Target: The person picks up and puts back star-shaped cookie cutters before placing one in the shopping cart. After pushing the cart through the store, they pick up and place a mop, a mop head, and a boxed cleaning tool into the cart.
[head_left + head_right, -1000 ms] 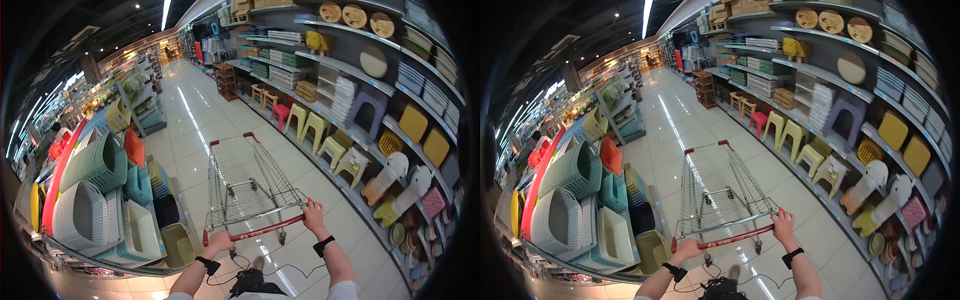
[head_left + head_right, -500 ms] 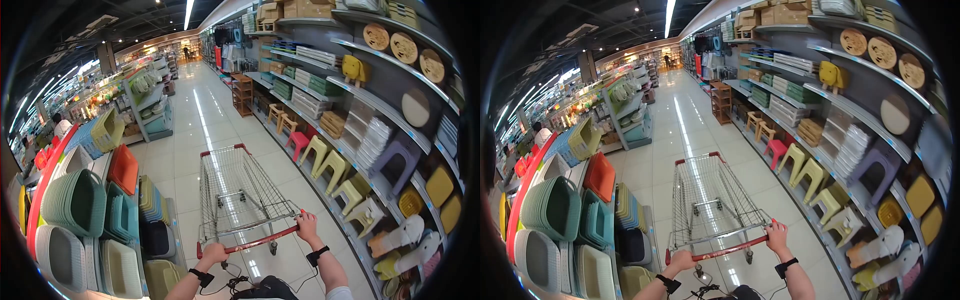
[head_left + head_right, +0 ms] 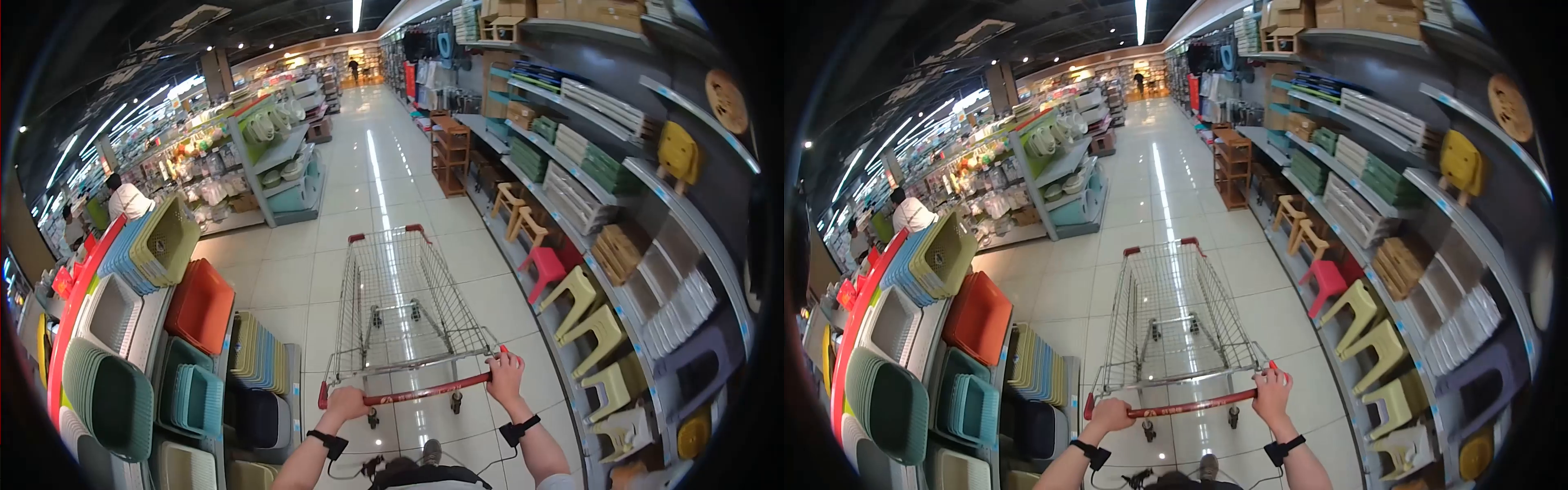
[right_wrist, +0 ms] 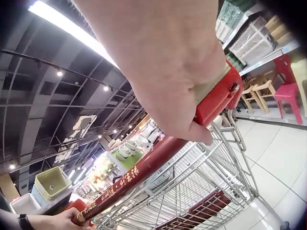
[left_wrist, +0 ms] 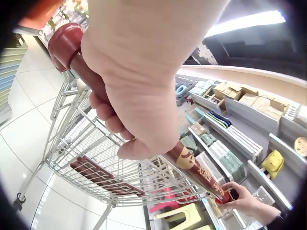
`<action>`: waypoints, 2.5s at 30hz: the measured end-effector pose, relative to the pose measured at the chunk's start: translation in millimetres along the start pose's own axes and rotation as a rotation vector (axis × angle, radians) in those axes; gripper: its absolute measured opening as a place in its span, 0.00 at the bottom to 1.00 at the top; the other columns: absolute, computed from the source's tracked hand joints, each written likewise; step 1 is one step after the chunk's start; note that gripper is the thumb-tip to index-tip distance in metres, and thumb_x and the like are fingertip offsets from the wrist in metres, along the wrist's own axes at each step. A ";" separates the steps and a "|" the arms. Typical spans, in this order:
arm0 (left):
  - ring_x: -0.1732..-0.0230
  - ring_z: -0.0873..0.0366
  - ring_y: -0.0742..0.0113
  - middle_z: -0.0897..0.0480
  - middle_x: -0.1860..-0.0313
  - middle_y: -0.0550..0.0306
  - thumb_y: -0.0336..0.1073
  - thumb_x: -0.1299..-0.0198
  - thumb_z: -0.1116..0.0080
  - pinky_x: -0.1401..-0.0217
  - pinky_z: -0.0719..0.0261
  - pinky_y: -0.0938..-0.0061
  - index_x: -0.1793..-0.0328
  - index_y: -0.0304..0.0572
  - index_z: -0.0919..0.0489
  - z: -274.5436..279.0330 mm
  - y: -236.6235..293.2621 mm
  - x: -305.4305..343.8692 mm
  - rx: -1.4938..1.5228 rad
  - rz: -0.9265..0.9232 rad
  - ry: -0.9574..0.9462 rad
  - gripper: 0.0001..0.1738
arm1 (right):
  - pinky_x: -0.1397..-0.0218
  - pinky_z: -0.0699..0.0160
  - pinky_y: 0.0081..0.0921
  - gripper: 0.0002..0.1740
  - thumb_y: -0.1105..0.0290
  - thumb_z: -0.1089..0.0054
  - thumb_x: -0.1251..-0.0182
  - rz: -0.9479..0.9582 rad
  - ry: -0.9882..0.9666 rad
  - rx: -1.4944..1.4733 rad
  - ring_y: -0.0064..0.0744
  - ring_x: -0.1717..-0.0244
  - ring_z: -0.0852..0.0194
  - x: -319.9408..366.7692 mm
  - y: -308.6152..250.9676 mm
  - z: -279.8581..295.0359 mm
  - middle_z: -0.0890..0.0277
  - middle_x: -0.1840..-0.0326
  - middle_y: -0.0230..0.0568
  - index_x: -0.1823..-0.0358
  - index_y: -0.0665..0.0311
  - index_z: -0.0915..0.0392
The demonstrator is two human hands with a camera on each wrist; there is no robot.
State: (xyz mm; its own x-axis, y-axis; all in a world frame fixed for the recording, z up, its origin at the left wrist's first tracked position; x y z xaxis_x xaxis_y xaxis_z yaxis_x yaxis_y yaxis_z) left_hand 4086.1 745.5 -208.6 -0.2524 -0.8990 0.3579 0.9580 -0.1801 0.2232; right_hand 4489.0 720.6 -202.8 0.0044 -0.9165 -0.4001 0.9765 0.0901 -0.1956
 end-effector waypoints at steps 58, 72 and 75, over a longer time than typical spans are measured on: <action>0.66 0.15 0.44 0.14 0.72 0.45 0.51 0.50 0.42 0.59 0.16 0.53 0.66 0.48 0.12 554.3 -259.9 -1269.9 -0.085 -0.096 0.167 0.17 | 0.55 0.09 0.34 0.06 0.88 0.36 0.43 1.346 0.208 -1.347 0.46 0.62 0.14 -1386.0 -98.1 -126.2 0.18 0.53 0.62 0.64 0.78 0.15; 0.68 0.15 0.45 0.14 0.71 0.47 0.50 0.49 0.41 0.62 0.16 0.53 0.66 0.49 0.12 692.5 -315.9 -1551.4 -0.069 0.025 0.163 0.16 | 0.58 0.19 0.28 0.15 0.86 0.38 0.38 0.944 -0.584 -2.457 0.49 0.59 0.17 -1717.1 -56.2 -309.0 0.22 0.51 0.71 0.49 0.84 0.22; 0.68 0.15 0.45 0.14 0.71 0.47 0.50 0.49 0.41 0.62 0.16 0.53 0.66 0.49 0.12 720.3 -329.9 -1608.8 -0.041 0.055 0.167 0.16 | 0.59 0.19 0.27 0.14 0.86 0.38 0.38 1.164 -0.651 -2.298 0.47 0.60 0.17 -1783.4 -72.0 -328.0 0.22 0.52 0.71 0.51 0.84 0.22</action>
State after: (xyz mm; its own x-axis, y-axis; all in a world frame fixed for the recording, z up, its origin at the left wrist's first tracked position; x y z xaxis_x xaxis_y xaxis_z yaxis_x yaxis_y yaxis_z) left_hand 4078.0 2538.8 -204.9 -0.1770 -0.9611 0.2122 0.9752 -0.1422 0.1694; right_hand 4340.2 2476.4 231.2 0.4628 -0.1929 -0.8652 -0.8829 -0.0126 -0.4694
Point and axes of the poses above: each hand's wrist, its own x-axis away from the middle knuckle, its own z-axis out of the back of the hand, y = z × x, the point moved 4 cm from there along -x, towards the middle knuckle
